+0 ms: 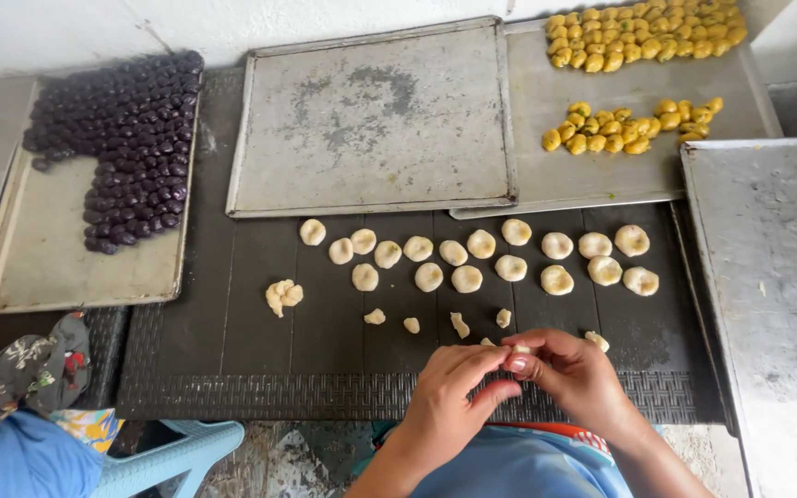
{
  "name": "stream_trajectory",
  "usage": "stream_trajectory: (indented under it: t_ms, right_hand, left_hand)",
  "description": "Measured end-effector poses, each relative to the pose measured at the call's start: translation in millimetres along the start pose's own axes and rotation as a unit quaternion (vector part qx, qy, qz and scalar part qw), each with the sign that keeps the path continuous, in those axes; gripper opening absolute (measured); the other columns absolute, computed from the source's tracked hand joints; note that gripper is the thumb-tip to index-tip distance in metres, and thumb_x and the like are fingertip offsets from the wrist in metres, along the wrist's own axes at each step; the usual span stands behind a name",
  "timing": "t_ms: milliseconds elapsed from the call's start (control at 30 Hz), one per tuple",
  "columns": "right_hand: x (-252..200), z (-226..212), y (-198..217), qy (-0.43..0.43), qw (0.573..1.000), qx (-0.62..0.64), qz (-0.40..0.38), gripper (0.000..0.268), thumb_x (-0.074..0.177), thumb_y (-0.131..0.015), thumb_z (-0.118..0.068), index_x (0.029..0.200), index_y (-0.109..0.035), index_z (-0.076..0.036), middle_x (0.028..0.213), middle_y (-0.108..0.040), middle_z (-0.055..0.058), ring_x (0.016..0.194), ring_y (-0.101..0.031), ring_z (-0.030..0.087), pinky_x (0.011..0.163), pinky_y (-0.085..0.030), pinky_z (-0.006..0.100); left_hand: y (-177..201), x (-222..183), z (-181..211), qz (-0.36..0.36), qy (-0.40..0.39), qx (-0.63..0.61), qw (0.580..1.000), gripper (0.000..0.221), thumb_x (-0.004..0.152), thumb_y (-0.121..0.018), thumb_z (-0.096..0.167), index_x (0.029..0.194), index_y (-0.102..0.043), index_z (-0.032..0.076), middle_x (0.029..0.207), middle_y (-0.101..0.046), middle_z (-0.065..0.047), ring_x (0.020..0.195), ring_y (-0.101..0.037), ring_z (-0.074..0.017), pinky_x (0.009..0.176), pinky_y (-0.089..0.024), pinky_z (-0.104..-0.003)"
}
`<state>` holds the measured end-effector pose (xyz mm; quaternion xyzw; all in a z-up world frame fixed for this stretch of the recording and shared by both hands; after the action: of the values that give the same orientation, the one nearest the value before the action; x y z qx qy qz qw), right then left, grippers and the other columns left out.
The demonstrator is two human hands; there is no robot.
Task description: Manually preparing small filled pastries by flattening dough, adding a ball of filling, and sealing them.
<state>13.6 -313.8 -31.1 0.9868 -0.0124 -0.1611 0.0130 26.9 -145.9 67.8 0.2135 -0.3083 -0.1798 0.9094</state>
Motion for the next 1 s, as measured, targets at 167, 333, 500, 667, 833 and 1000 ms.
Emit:
stream_trajectory:
  t_ms: [167,333,500,667,833,1000]
  right_hand:
    - [3.1,-2.4,-17.6,0.021,0.985,0.140,-0.097,0.037,0.087,-0.080,-0.014,0.117,-0.076,0.008,0.089,-0.080,0.017,0.075,-0.073,0.024,0.071,-0.066,0.038]
    - [8.5,5.0,-25.0,0.006,0.973,0.204,-0.103,0.027,0.088,-0.080,-0.005,0.111,-0.081,0.008,0.080,-0.078,0.017,0.066,-0.066,0.022,0.066,-0.057,0.035]
    - [3.8,13.2,-24.3,-0.004,0.970,0.210,-0.119,0.014,0.084,-0.082,0.005,0.098,-0.082,0.009,0.077,-0.082,0.023,0.066,-0.070,0.024,0.059,-0.057,0.034]
    - [-11.8,-9.9,-6.3,0.078,0.984,0.114,-0.112,0.010,0.091,-0.080,-0.007,0.088,-0.071,-0.003,0.083,-0.070,0.011,0.063,-0.057,0.018,0.053,-0.049,0.031]
    - [-13.9,8.8,3.8,-0.065,0.992,0.096,-0.055,0.023,0.095,-0.066,-0.001,0.111,-0.077,0.009,0.088,-0.088,0.028,0.054,-0.065,0.029,0.052,-0.059,0.041]
    - [-14.4,24.9,0.1,-0.086,0.995,0.010,-0.048,0.034,0.096,-0.069,-0.019,0.109,-0.088,0.007,0.062,-0.075,0.018,0.054,-0.064,0.023,0.046,-0.050,0.033]
  left_hand:
    - [15.6,2.7,9.9,0.051,-0.011,0.023,0.998,0.004,0.104,-0.072,0.011,0.105,-0.073,0.007,0.100,-0.077,-0.004,0.084,-0.072,-0.0242,0.078,-0.052,-0.039]
    - [23.3,4.8,3.5,0.027,-0.005,-0.009,1.000,0.006,0.100,-0.075,0.005,0.105,-0.073,0.008,0.100,-0.078,-0.005,0.083,-0.071,-0.0241,0.079,-0.053,-0.038]
    - [72.6,14.6,-32.1,-0.005,0.057,-0.036,0.998,0.017,0.091,-0.079,0.000,0.098,-0.075,0.015,0.096,-0.080,0.001,0.086,-0.075,-0.0188,0.084,-0.057,-0.035]
    - [185.0,-7.3,-150.9,0.089,0.162,0.265,0.946,0.026,0.094,-0.064,-0.005,0.114,-0.077,0.004,0.102,-0.074,-0.010,0.090,-0.070,-0.0262,0.086,-0.057,-0.040]
    - [183.4,-28.3,-193.6,-0.017,0.266,0.306,0.914,0.036,0.089,-0.066,0.000,0.124,-0.075,0.005,0.102,-0.070,-0.008,0.096,-0.068,-0.0295,0.087,-0.056,-0.045]
    - [180.5,-26.3,-202.8,-0.046,0.229,0.429,0.873,0.024,0.088,-0.073,0.009,0.111,-0.080,0.014,0.088,-0.063,-0.006,0.082,-0.064,-0.0327,0.076,-0.053,-0.049]
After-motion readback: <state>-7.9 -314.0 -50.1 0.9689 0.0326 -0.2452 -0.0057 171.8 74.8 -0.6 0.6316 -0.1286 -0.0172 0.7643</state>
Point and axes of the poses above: each hand's wrist, its own x-axis towards the middle knuckle, its own y-axis out of the back of the hand, z = x × y, the point moved 9 cm from there along x, towards the middle knuckle
